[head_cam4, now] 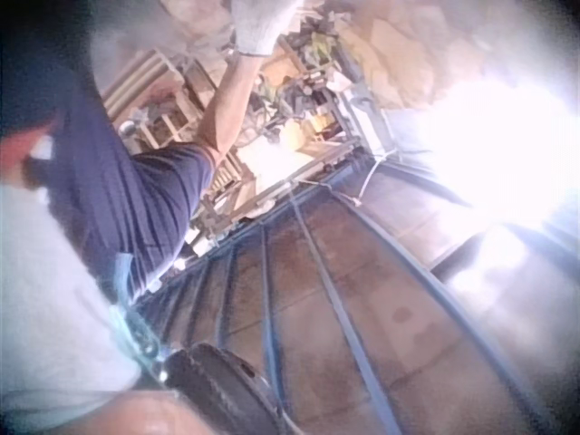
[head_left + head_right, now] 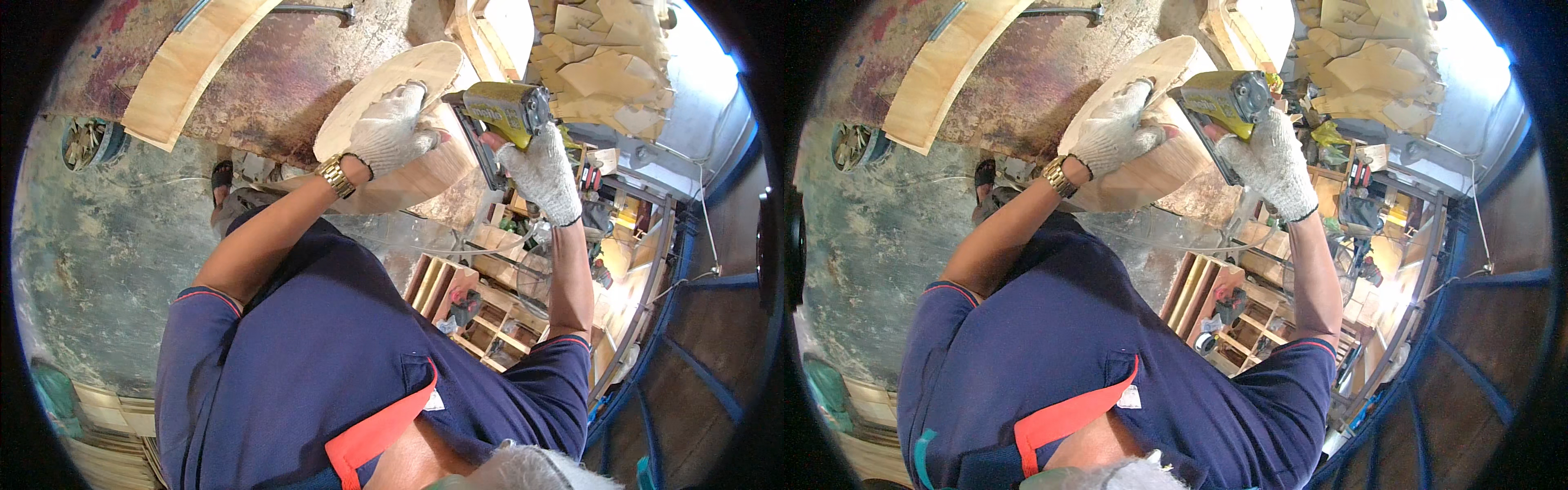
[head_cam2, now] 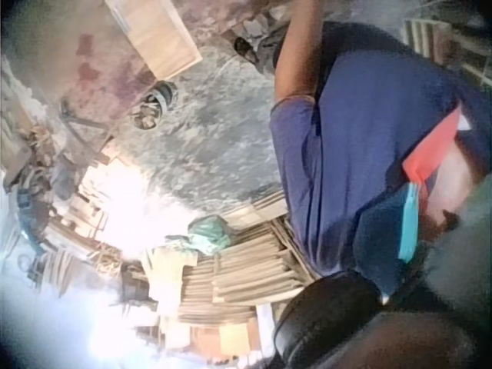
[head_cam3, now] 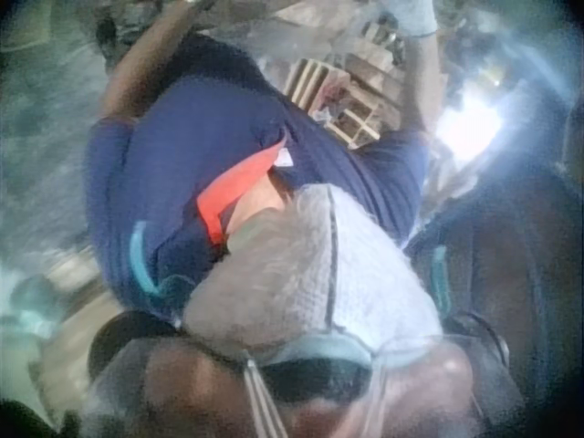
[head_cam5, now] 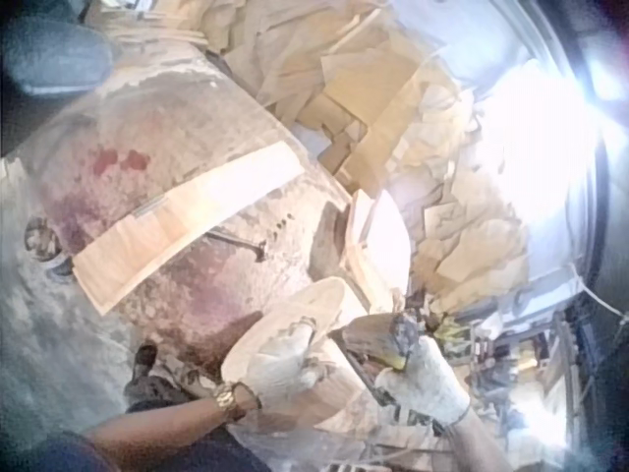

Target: The person assembles a small wooden box by attaching thin wooden strips to a circular base using a pneumatic nail gun. They repeatedly position strips, fire nails, and rotate the piece to secure each side, then carry the finished box across the workshop.

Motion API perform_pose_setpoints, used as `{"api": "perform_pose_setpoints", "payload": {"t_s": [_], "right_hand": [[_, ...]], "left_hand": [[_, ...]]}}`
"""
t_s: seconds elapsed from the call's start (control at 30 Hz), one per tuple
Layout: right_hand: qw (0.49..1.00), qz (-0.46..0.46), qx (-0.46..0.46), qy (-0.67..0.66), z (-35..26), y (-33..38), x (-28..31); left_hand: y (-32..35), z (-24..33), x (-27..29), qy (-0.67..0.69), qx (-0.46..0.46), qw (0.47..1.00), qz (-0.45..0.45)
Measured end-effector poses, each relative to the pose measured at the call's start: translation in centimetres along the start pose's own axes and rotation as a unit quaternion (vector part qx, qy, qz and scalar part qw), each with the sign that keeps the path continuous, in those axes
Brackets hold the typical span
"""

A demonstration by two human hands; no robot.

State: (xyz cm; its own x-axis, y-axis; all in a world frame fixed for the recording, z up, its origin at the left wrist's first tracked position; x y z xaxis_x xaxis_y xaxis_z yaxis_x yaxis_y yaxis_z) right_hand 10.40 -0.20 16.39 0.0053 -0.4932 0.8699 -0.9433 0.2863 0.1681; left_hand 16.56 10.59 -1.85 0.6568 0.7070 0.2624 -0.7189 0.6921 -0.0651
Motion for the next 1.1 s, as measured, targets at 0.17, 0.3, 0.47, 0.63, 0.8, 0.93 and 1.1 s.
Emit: {"api": "perform_pose_setpoints", "payload": {"t_s": [0.17,0.3,0.47,0.63,0.8,0.93,1.1], "right_hand": [[0.995,-0.004,-0.039,-0.087,1.3,0.7,-1.0],[0.994,-0.015,-0.008,-0.106,1.3,0.8,-1.1],[0.986,-0.024,-0.046,-0.158,1.2,1.1,-1.2],[0.989,0.019,-0.094,-0.111,1.1,1.4,-1.2],[0.997,-0.003,-0.070,-0.036,0.6,1.7,-1.2],[0.999,0.001,-0.031,-0.026,0.3,2.1,-1.3],[0.994,0.015,-0.095,-0.053,1.4,2.3,-1.1]], "left_hand": [[-0.4,0.2,0.3,-0.007,-0.024,1.000,0.009],[0.6,-2.0,0.8,0.026,-0.015,0.999,-0.044],[2.2,-3.0,1.2,0.061,-0.055,0.994,0.065],[1.2,-3.8,-0.5,0.071,0.029,0.996,-0.052],[0.9,-2.9,0.0,0.029,0.044,0.997,-0.058],[0.7,-2.7,0.0,0.037,0.060,0.995,-0.073],[0.8,-2.6,0.2,0.044,0.067,0.995,-0.052]]}}
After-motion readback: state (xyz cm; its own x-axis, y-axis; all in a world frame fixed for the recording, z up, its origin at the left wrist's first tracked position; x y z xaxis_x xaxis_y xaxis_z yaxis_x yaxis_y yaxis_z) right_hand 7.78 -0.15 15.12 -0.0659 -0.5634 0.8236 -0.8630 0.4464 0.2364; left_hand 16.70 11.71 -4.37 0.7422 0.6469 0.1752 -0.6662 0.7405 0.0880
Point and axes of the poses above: each hand's wrist, its own y-axis away from the middle knuckle, its own x-axis out of the back of the hand, z = x × y, the point moved 7 cm from there along -y, towards the middle knuckle, and after that the axes turned 3 degrees about x, right-handed, at the moved point
